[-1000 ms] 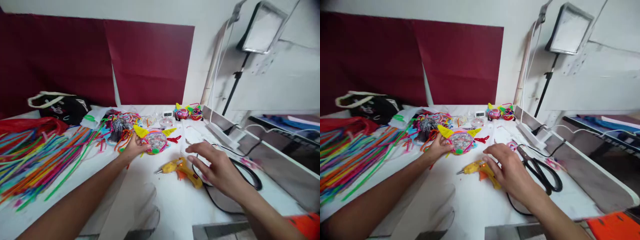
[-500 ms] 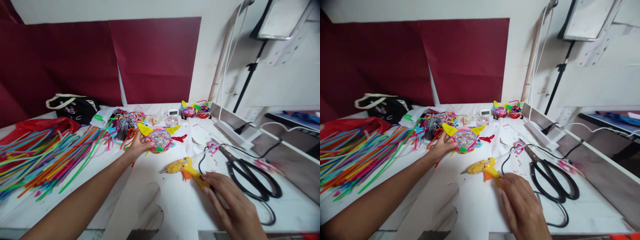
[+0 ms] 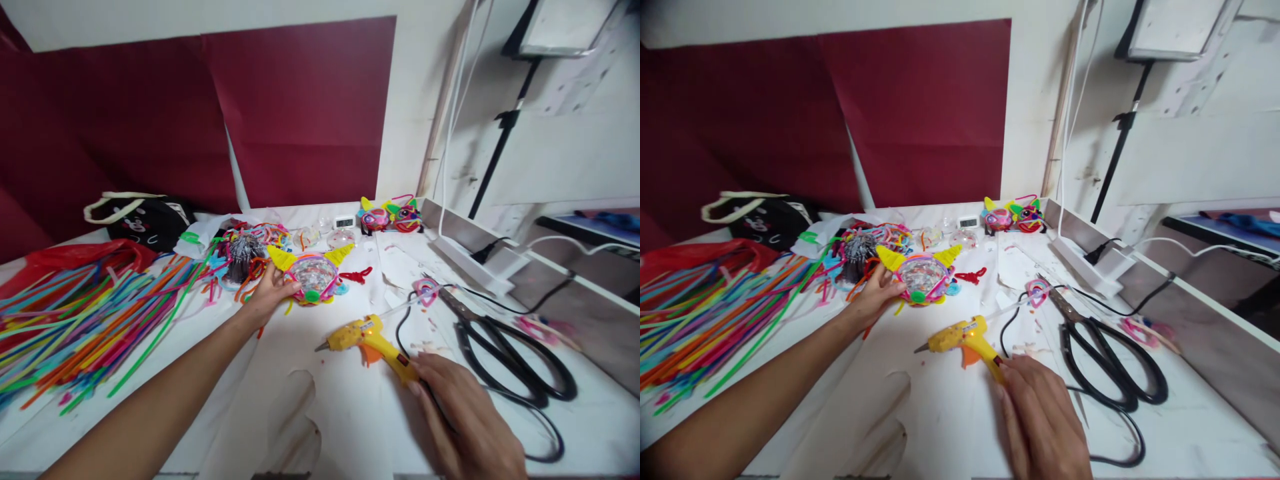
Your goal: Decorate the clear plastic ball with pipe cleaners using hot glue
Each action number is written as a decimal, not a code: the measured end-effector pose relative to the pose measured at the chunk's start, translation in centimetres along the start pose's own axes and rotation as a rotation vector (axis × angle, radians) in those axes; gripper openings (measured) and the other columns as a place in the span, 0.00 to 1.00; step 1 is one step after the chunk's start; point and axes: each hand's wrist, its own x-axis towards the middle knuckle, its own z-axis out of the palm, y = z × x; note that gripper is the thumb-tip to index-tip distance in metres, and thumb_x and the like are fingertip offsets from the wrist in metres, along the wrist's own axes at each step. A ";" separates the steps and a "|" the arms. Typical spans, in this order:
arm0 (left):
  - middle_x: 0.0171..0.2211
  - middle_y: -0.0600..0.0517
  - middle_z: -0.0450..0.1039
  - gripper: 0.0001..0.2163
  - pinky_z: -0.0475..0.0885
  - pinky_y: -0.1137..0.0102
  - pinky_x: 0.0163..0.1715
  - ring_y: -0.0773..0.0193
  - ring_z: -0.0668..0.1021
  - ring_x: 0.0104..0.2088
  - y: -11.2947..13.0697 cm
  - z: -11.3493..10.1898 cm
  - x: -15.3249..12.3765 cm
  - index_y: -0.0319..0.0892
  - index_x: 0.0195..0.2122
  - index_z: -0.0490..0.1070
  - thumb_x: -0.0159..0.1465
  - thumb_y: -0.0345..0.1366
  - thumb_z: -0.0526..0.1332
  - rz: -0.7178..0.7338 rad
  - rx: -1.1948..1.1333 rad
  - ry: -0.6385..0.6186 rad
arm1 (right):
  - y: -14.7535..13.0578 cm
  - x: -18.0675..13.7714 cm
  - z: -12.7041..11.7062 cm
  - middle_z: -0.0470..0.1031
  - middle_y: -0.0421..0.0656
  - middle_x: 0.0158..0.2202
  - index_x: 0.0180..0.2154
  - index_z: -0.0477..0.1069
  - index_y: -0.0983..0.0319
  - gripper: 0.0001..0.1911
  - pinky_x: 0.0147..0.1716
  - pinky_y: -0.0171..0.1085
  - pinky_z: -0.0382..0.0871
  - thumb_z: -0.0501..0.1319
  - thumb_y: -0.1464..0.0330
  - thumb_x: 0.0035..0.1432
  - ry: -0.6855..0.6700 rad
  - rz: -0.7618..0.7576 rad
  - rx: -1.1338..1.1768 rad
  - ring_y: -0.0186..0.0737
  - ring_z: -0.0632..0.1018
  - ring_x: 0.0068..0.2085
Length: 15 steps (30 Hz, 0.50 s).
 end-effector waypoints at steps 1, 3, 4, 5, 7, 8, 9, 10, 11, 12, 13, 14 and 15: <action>0.62 0.43 0.67 0.43 0.68 0.51 0.60 0.45 0.71 0.62 0.0 0.0 0.0 0.50 0.64 0.58 0.48 0.41 0.75 -0.007 -0.018 0.002 | 0.1 -0.2 0.0 0.76 0.55 0.49 0.51 0.71 0.70 0.13 0.56 0.42 0.68 0.59 0.75 0.65 -0.011 -0.003 -0.009 0.46 0.75 0.53; 0.62 0.43 0.68 0.43 0.67 0.50 0.61 0.45 0.71 0.61 0.1 0.0 0.0 0.50 0.65 0.58 0.49 0.40 0.75 -0.018 -0.041 0.007 | 0.3 -0.5 0.0 0.76 0.55 0.50 0.52 0.71 0.70 0.14 0.56 0.43 0.68 0.59 0.75 0.65 -0.029 -0.012 -0.025 0.47 0.75 0.54; 0.62 0.42 0.68 0.43 0.67 0.50 0.61 0.45 0.72 0.61 0.1 0.0 0.1 0.50 0.65 0.58 0.49 0.40 0.75 -0.022 -0.045 0.007 | 0.4 -0.7 0.1 0.76 0.55 0.50 0.52 0.71 0.70 0.15 0.56 0.43 0.69 0.59 0.74 0.64 -0.033 -0.013 -0.029 0.47 0.76 0.54; 0.61 0.42 0.68 0.43 0.68 0.49 0.60 0.45 0.72 0.60 0.1 0.0 0.1 0.50 0.65 0.57 0.49 0.40 0.75 -0.025 -0.047 0.006 | 0.4 -0.8 0.1 0.77 0.55 0.49 0.52 0.71 0.70 0.14 0.56 0.43 0.70 0.60 0.74 0.64 -0.031 -0.012 -0.031 0.47 0.76 0.53; 0.61 0.42 0.68 0.43 0.70 0.49 0.58 0.44 0.73 0.59 0.0 0.0 0.2 0.51 0.65 0.58 0.49 0.40 0.75 -0.025 -0.050 0.003 | 0.5 -0.9 0.0 0.78 0.54 0.48 0.51 0.72 0.69 0.13 0.54 0.42 0.71 0.60 0.74 0.64 -0.019 -0.002 -0.036 0.47 0.78 0.52; 0.61 0.43 0.68 0.42 0.70 0.50 0.58 0.44 0.73 0.59 -0.1 -0.1 0.2 0.51 0.65 0.59 0.49 0.40 0.75 -0.023 -0.050 0.000 | 0.4 -0.9 0.0 0.79 0.53 0.48 0.50 0.72 0.68 0.13 0.53 0.42 0.73 0.60 0.73 0.65 -0.012 0.006 -0.038 0.46 0.79 0.51; 0.61 0.43 0.68 0.42 0.71 0.50 0.57 0.44 0.74 0.59 -0.1 -0.1 0.2 0.51 0.64 0.59 0.50 0.40 0.75 -0.023 -0.050 -0.002 | 0.4 -0.8 0.0 0.79 0.52 0.47 0.50 0.73 0.67 0.12 0.52 0.41 0.74 0.59 0.73 0.65 -0.009 0.018 -0.040 0.46 0.80 0.50; 0.61 0.43 0.68 0.41 0.71 0.51 0.57 0.45 0.74 0.59 -0.2 -0.2 0.2 0.52 0.64 0.59 0.50 0.40 0.75 -0.024 -0.048 -0.002 | 0.3 -0.7 0.0 0.80 0.51 0.47 0.49 0.73 0.66 0.12 0.51 0.41 0.75 0.59 0.72 0.65 -0.007 0.030 -0.042 0.45 0.81 0.49; 0.61 0.43 0.68 0.41 0.71 0.51 0.57 0.45 0.74 0.58 -0.2 -0.3 0.2 0.52 0.64 0.59 0.50 0.40 0.75 -0.027 -0.046 0.002 | 0.2 -0.6 0.0 0.81 0.50 0.46 0.49 0.74 0.65 0.11 0.50 0.41 0.76 0.59 0.72 0.65 -0.001 0.047 -0.042 0.45 0.81 0.48; 0.61 0.43 0.69 0.41 0.71 0.51 0.57 0.45 0.74 0.58 -0.2 -0.3 0.2 0.51 0.64 0.59 0.50 0.40 0.74 -0.030 -0.044 0.007 | 0.0 -0.4 0.0 0.81 0.49 0.46 0.48 0.74 0.64 0.11 0.50 0.41 0.77 0.59 0.71 0.65 0.004 0.068 -0.039 0.45 0.82 0.47; 0.60 0.43 0.69 0.41 0.71 0.51 0.58 0.46 0.75 0.58 -0.2 -0.3 0.2 0.51 0.64 0.59 0.50 0.40 0.75 -0.032 -0.041 0.012 | -0.1 -0.3 0.0 0.82 0.48 0.45 0.48 0.75 0.63 0.11 0.49 0.41 0.77 0.59 0.71 0.65 0.013 0.092 -0.033 0.46 0.83 0.46; 0.61 0.43 0.69 0.41 0.71 0.51 0.58 0.46 0.75 0.58 -0.2 -0.3 0.2 0.51 0.64 0.59 0.50 0.40 0.75 -0.037 -0.040 0.016 | -0.3 -0.1 0.0 0.82 0.47 0.44 0.47 0.75 0.62 0.10 0.48 0.41 0.78 0.59 0.71 0.65 0.022 0.117 -0.026 0.46 0.83 0.46; 0.61 0.43 0.68 0.42 0.71 0.51 0.58 0.46 0.75 0.58 -0.1 -0.2 0.1 0.51 0.64 0.59 0.49 0.41 0.75 -0.042 -0.038 0.020 | -0.5 0.0 0.0 0.82 0.47 0.44 0.47 0.76 0.62 0.10 0.48 0.41 0.78 0.59 0.71 0.65 0.032 0.137 -0.015 0.46 0.83 0.45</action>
